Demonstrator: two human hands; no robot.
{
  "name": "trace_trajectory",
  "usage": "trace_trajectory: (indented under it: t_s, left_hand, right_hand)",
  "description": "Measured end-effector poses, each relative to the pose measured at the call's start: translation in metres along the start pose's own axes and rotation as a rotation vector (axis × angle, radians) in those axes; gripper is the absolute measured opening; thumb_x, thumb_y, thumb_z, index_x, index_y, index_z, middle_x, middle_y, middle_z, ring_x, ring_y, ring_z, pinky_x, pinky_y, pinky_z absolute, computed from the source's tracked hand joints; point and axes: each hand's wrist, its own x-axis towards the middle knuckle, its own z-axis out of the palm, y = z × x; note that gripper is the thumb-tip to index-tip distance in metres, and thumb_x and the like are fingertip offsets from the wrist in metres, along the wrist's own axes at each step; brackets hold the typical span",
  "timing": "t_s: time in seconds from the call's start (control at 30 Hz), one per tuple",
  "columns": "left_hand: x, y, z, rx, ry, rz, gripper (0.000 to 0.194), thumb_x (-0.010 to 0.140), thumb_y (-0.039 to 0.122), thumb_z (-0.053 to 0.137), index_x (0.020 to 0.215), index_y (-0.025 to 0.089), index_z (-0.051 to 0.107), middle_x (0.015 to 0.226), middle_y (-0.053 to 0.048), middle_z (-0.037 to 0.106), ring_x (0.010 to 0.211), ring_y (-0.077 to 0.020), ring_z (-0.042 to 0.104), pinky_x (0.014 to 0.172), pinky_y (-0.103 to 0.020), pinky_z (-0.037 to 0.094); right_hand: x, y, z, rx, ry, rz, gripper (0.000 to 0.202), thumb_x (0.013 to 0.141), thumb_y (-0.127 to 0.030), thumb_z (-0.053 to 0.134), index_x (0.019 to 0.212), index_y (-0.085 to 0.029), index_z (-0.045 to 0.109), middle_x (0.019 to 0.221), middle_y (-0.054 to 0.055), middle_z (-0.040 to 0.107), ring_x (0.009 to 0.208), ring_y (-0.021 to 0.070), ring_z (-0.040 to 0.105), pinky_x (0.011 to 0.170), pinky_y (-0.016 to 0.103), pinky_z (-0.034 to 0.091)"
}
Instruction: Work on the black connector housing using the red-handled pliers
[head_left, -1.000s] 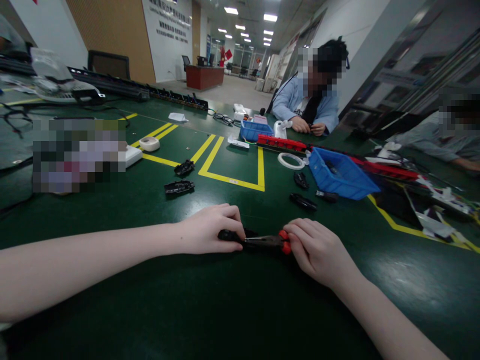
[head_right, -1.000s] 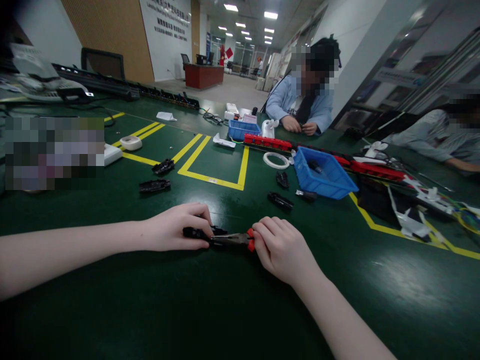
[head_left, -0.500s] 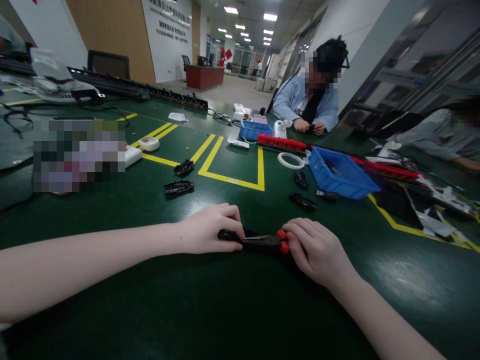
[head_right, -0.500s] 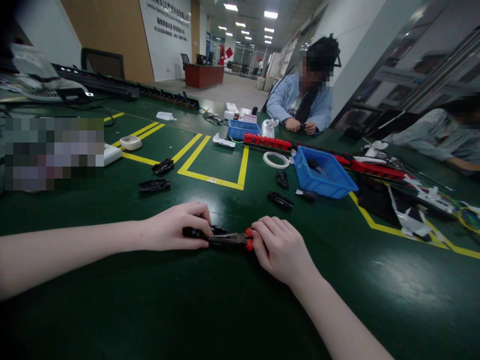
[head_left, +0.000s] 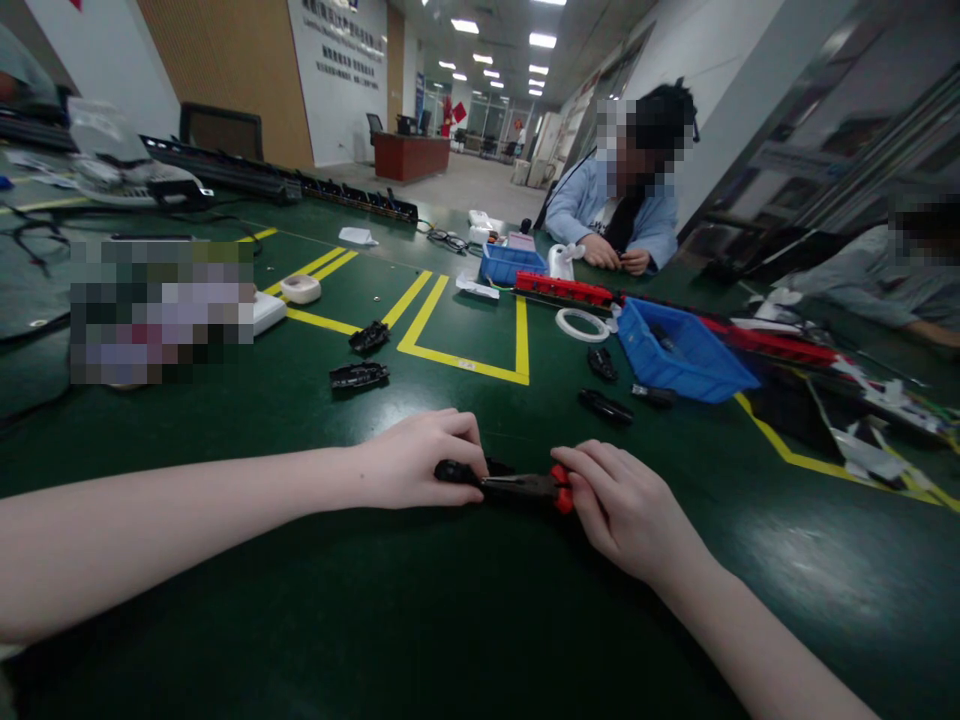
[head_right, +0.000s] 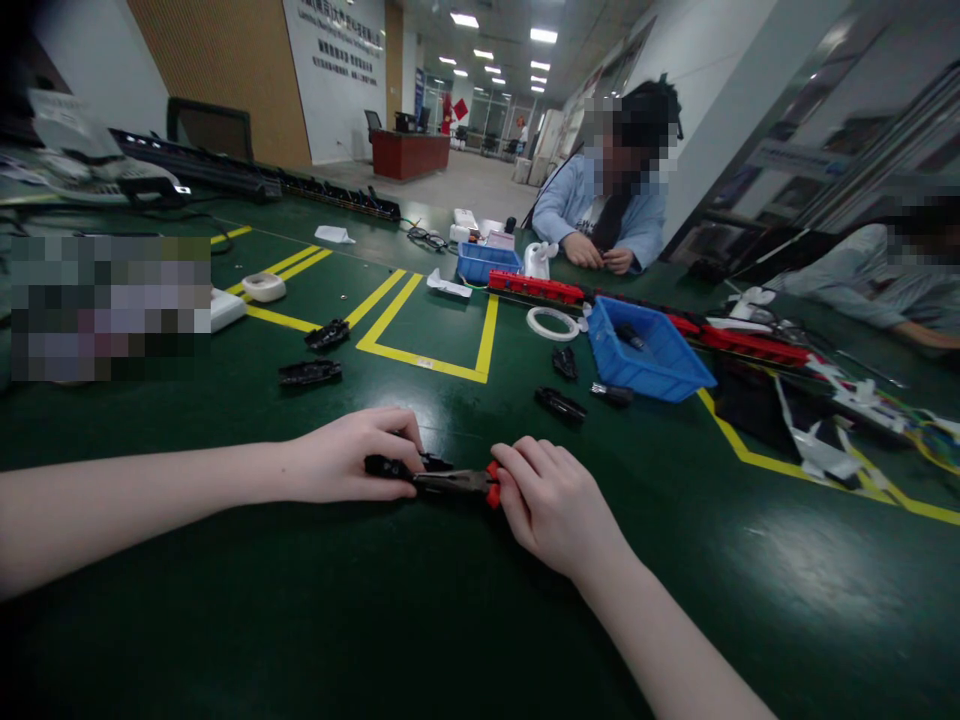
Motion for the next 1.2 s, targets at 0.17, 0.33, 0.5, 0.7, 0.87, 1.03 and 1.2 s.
trace_trajectory:
  t_s: [0.17,0.33,0.5,0.7,0.87,1.03,1.2]
  left_hand:
    - [-0.0005,-0.0011,0.0007,-0.004,0.002,0.0,0.011,0.091,0.025,0.072,0.1,0.019,0.074,0.104,-0.005,0.061,0.096,-0.0209,0.06,0.084,-0.035,0.048]
    - [-0.0002,-0.0008,0.0008,-0.015,0.002,0.0,0.012,0.091,0.026,0.072,0.101,0.019,0.074,0.104,-0.005,0.061,0.097,-0.0211,0.06,0.084,-0.035,0.048]
    - [0.0002,-0.0003,-0.0004,-0.018,-0.004,-0.002,0.013,0.091,0.026,0.071,0.102,0.019,0.074,0.105,-0.005,0.061,0.097,-0.0211,0.06,0.084,-0.034,0.049]
    - [0.0004,-0.0013,-0.0007,-0.015,-0.018,-0.001,0.015,0.093,0.029,0.069,0.105,0.021,0.074,0.106,-0.006,0.061,0.098,-0.021,0.06,0.083,-0.033,0.049]
    - [0.0003,-0.0013,0.0009,-0.008,-0.007,-0.001,0.015,0.092,0.028,0.07,0.105,0.02,0.074,0.104,-0.005,0.061,0.097,-0.0211,0.06,0.082,-0.033,0.048]
    - [0.0001,-0.0023,0.0024,-0.007,0.009,0.009,0.014,0.092,0.028,0.071,0.103,0.021,0.074,0.104,-0.005,0.061,0.097,-0.0209,0.06,0.083,-0.033,0.048]
    - [0.0003,-0.0032,0.0023,0.004,0.01,0.013,0.014,0.092,0.028,0.071,0.103,0.02,0.074,0.104,-0.005,0.061,0.097,-0.021,0.06,0.083,-0.033,0.048]
  right_hand:
    - [0.0,-0.0011,0.0002,0.015,-0.028,0.014,0.031,0.102,-0.023,0.039,0.11,-0.012,0.068,0.104,0.013,0.072,0.085,0.0198,0.066,0.072,0.033,0.054]
    - [0.0036,-0.0027,-0.0016,0.027,-0.075,0.043,0.033,0.104,-0.029,0.039,0.094,-0.016,0.067,0.086,0.009,0.07,0.074,0.0177,0.061,0.065,0.031,0.048]
    - [0.0043,0.0009,-0.0045,0.02,-0.116,0.071,0.035,0.104,-0.034,0.038,0.09,-0.017,0.066,0.082,0.007,0.068,0.071,0.0174,0.058,0.063,0.031,0.043]
    - [0.0035,0.0039,-0.0074,0.003,-0.141,0.076,0.036,0.103,-0.038,0.038,0.089,-0.018,0.065,0.083,0.007,0.069,0.071,0.0177,0.058,0.063,0.032,0.041]
    - [0.0026,0.0054,-0.0077,-0.035,-0.125,0.061,0.034,0.102,-0.038,0.04,0.09,-0.019,0.065,0.086,0.008,0.07,0.079,0.0217,0.06,0.078,0.038,0.044]
    - [0.0014,0.0061,-0.0069,-0.077,-0.106,0.014,0.035,0.103,-0.04,0.037,0.094,-0.021,0.066,0.088,0.006,0.072,0.086,0.0234,0.063,0.106,0.051,0.036]
    - [0.0018,0.0009,-0.006,-0.098,-0.085,0.005,0.033,0.103,-0.038,0.039,0.096,-0.02,0.066,0.089,0.005,0.073,0.082,0.0228,0.065,0.113,0.056,0.032]
